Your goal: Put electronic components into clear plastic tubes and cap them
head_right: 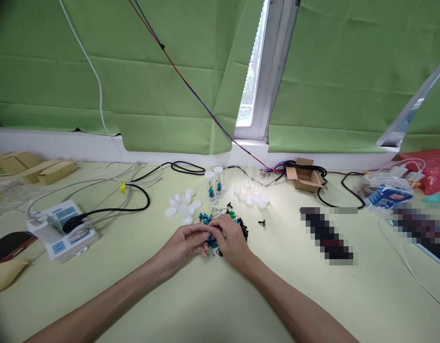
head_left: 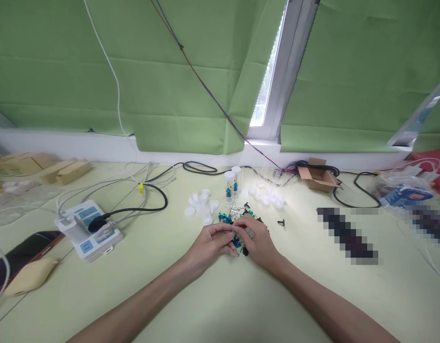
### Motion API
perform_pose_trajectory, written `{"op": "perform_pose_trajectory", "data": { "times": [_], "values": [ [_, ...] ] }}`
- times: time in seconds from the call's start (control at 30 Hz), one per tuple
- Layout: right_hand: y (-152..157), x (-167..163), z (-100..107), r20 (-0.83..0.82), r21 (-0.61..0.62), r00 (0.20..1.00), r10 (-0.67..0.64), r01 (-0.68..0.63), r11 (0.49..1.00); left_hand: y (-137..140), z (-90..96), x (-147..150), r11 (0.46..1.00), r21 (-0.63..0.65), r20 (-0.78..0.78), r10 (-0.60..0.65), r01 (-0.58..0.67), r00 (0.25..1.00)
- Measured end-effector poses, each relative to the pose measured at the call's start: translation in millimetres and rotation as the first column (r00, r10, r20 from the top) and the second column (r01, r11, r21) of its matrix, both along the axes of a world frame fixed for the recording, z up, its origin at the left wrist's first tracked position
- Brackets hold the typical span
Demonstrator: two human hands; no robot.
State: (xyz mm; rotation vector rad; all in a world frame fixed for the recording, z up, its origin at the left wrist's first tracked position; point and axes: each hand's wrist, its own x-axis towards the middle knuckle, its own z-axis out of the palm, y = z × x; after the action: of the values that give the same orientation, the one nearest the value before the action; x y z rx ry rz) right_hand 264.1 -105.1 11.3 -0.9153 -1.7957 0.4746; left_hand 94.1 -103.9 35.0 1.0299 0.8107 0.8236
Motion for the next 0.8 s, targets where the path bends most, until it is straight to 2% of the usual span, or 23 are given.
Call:
{"op": "perform_pose_trajectory", "data": {
  "times": [0.8],
  "values": [
    [-0.3,0.0,-0.4,-0.021,-0.021,1.000,0.004,-0.005,1.000,0.6,-2.7,-0.6,0.999,0.039,-0.033,-0.012,0.013,0.999]
  ]
}}
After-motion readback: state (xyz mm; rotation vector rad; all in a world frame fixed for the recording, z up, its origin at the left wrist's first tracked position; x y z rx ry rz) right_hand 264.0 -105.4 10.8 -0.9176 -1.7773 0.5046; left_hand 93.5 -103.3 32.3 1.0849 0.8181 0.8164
